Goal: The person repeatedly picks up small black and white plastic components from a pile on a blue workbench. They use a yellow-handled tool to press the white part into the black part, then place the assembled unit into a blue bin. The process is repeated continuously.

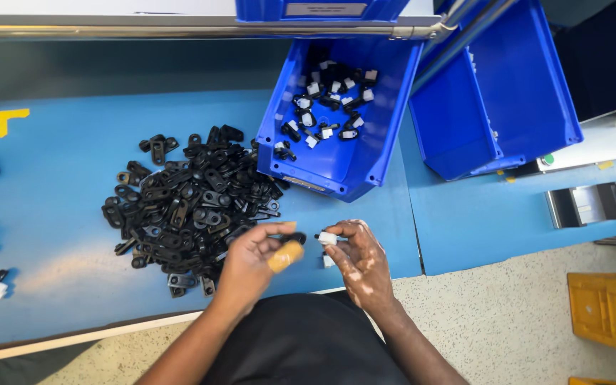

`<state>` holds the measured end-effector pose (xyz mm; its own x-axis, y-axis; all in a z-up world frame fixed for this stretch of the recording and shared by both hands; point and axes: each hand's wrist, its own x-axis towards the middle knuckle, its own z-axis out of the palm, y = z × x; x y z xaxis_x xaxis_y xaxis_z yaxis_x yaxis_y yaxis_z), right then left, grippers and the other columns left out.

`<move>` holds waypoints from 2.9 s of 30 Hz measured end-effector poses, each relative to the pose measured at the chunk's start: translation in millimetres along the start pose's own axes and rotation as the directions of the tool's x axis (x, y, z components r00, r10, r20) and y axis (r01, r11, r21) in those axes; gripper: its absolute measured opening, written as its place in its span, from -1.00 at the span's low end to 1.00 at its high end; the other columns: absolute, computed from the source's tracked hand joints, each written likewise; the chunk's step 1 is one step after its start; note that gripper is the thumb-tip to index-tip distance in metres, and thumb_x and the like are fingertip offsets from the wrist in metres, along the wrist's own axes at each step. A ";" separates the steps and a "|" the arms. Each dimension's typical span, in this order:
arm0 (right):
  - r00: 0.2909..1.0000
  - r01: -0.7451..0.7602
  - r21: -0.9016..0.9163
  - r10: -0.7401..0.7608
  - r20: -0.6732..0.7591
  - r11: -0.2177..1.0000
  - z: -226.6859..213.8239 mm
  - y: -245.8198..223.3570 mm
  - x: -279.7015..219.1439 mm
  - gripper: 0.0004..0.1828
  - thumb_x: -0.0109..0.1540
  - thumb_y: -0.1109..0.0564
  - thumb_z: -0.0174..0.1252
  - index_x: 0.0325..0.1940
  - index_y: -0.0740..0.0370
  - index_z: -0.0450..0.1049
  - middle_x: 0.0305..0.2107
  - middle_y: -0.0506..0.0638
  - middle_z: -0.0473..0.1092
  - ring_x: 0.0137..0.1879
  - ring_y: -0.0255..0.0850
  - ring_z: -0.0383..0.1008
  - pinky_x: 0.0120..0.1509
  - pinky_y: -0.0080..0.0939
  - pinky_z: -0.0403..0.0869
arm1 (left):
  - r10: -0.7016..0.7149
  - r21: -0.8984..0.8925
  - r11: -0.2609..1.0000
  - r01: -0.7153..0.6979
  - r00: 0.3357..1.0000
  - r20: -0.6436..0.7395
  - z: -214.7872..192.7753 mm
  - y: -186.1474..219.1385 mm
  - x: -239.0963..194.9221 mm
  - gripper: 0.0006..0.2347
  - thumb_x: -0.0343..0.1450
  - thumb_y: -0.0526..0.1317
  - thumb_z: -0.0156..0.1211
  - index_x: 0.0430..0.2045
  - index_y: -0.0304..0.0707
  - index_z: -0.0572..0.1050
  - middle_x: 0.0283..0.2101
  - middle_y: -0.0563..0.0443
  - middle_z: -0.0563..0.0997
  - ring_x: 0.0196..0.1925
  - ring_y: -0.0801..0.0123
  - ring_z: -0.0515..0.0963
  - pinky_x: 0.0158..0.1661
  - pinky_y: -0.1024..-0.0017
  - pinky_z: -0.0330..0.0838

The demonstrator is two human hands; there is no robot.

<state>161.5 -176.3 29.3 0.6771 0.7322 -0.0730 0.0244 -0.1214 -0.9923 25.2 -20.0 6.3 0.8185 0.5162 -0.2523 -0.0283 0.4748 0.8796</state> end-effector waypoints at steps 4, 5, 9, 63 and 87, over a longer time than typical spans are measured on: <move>1.000 -0.003 0.208 0.004 -0.001 0.978 2.5 -9.1 -9.8 -0.73 0.28 0.37 0.22 0.06 0.38 0.42 0.00 0.10 0.39 0.10 -0.21 0.50 0.17 -0.21 0.52 | -0.093 -0.068 0.993 0.097 0.993 0.067 6.6 8.3 -10.8 -0.64 0.36 -0.47 0.18 0.08 -0.34 0.52 -0.27 -0.02 0.65 -0.31 0.54 0.60 -0.25 0.54 0.51; 1.000 0.016 0.190 -0.016 -0.002 0.982 3.1 -10.6 -12.1 -0.73 0.27 0.37 0.21 0.06 0.36 0.43 0.00 0.10 0.39 0.11 -0.21 0.51 0.16 -0.20 0.53 | -0.099 -0.097 0.990 0.105 0.993 0.062 8.0 9.9 -13.1 -0.64 0.35 -0.47 0.16 0.06 -0.31 0.53 -0.31 -0.01 0.64 -0.35 0.53 0.60 -0.32 0.53 0.50; 0.982 0.176 0.132 -0.183 0.041 0.976 5.9 -17.8 -14.0 -0.73 0.25 0.40 0.22 0.04 0.35 0.45 0.01 0.10 0.41 0.16 -0.17 0.51 0.23 -0.15 0.54 | -0.211 -0.235 0.944 0.233 0.971 0.113 13.6 15.6 -17.0 -0.91 0.49 -0.36 0.11 -0.25 -0.41 0.53 -0.41 -0.07 0.66 -0.54 0.49 0.55 -0.55 0.54 0.41; 0.893 0.433 0.303 -0.451 -0.014 0.849 22.4 -14.2 -0.3 -0.58 0.28 0.40 0.25 0.13 0.26 0.26 0.09 0.19 0.32 0.25 -0.08 0.41 0.29 -0.10 0.51 | 0.266 0.120 0.957 -0.265 0.964 0.004 33.7 37.3 -26.6 -0.78 0.38 -0.54 0.23 -0.13 -0.45 0.42 -0.22 -0.04 0.63 -0.15 0.48 0.63 -0.11 0.52 0.52; 0.881 0.473 0.088 -0.469 -0.067 0.877 31.8 -44.8 -9.0 -0.73 0.22 0.23 0.39 -0.04 0.29 0.52 0.02 0.09 0.32 0.19 -0.07 0.37 0.29 -0.14 0.45 | 0.346 -0.118 0.929 -0.350 0.937 -0.052 40.1 49.2 -37.7 -0.77 0.41 -0.48 0.17 -0.07 -0.41 0.42 -0.12 -0.04 0.61 -0.12 0.48 0.61 -0.06 0.55 0.51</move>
<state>131.0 -156.1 71.2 0.6340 0.6573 0.4075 0.2767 0.2992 -0.9132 15.9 -44.7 75.3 0.7270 0.6850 0.0473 -0.3804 0.3445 0.8582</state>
